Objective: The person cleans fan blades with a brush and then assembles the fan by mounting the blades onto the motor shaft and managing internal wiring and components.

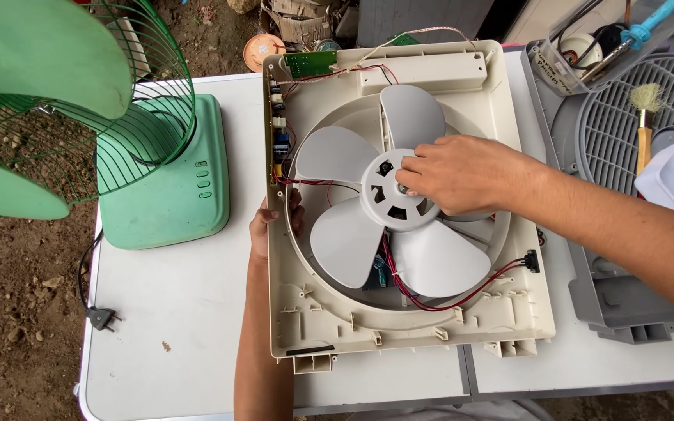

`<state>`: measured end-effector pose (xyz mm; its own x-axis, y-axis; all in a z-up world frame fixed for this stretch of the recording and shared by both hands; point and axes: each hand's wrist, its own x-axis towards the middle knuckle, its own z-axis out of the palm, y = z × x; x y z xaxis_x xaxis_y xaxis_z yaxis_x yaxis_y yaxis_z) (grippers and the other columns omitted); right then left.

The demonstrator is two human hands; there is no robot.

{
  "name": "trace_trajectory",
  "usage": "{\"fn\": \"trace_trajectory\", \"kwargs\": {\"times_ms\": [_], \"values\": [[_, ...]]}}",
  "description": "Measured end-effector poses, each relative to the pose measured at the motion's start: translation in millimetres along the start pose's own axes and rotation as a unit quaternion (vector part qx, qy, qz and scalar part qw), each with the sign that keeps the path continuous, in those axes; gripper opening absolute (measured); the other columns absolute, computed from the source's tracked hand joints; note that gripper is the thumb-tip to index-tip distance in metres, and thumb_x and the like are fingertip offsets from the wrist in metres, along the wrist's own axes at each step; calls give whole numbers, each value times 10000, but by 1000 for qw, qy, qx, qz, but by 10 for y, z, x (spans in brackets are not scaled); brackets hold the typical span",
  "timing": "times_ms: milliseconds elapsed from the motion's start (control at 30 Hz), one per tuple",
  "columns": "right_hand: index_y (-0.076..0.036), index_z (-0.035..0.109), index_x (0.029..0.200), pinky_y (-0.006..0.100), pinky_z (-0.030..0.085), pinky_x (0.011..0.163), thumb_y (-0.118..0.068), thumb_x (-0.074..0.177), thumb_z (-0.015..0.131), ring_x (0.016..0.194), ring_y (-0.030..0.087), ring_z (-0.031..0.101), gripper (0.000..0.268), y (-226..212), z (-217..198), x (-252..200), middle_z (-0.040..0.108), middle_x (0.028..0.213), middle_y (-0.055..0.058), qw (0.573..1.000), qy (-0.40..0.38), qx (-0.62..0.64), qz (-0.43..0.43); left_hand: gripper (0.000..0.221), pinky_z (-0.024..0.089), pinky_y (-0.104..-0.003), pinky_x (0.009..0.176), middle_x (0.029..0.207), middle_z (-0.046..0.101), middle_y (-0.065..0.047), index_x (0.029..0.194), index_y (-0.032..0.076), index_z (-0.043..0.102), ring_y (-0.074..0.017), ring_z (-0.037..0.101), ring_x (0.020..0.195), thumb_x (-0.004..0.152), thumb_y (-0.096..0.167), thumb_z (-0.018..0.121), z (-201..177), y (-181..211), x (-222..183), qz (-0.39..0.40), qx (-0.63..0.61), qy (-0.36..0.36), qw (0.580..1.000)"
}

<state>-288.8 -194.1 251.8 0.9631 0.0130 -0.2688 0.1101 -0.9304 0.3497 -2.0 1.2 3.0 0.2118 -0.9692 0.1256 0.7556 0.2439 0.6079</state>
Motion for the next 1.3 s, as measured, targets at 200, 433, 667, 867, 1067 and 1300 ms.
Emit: {"fn": "trace_trajectory", "kwargs": {"times_ms": [200,433,667,867,1067,1300], "values": [[-139,610,1019,279,578,664,-378,1104,323,721,157,681,383,-31,-39,40,622,787,15,992,50,109,27,458,521,-357,473,899,425,-86,1118,114,513,-208,497,606,678,221,581,92,54,3,-5,4,2,1000],[-135,577,955,296,580,555,-309,1088,370,605,169,653,301,-369,71,92,567,677,21,969,106,162,152,439,524,-362,470,899,429,-95,1099,116,511,-210,499,599,680,223,590,131,42,13,3,2,-1,1000],[-76,605,894,338,532,429,-211,1003,457,460,212,645,228,-600,-4,228,529,572,34,930,76,185,309,425,528,-344,474,896,437,-92,1085,115,530,-200,506,591,677,221,581,199,46,-6,10,-3,20,1000],[-26,635,1096,489,595,759,-386,1024,425,895,367,743,423,-192,-511,-73,708,959,202,963,-34,209,164,439,532,-348,486,902,438,-93,1105,111,525,-204,509,604,686,227,585,101,45,-1,8,11,9,1000],[-133,603,1119,273,574,655,-457,1080,316,785,173,683,435,-85,-89,-77,627,907,32,998,38,19,46,465,521,-363,469,903,429,-103,1129,111,517,-213,488,600,683,225,584,64,23,2,6,5,5,1000],[-149,597,967,215,537,551,-367,1111,330,610,120,624,374,-70,104,17,574,721,-10,989,142,-30,11,490,513,-364,463,907,430,-95,1150,120,514,-212,484,604,675,217,584,113,42,-5,2,-4,4,1000]]}}
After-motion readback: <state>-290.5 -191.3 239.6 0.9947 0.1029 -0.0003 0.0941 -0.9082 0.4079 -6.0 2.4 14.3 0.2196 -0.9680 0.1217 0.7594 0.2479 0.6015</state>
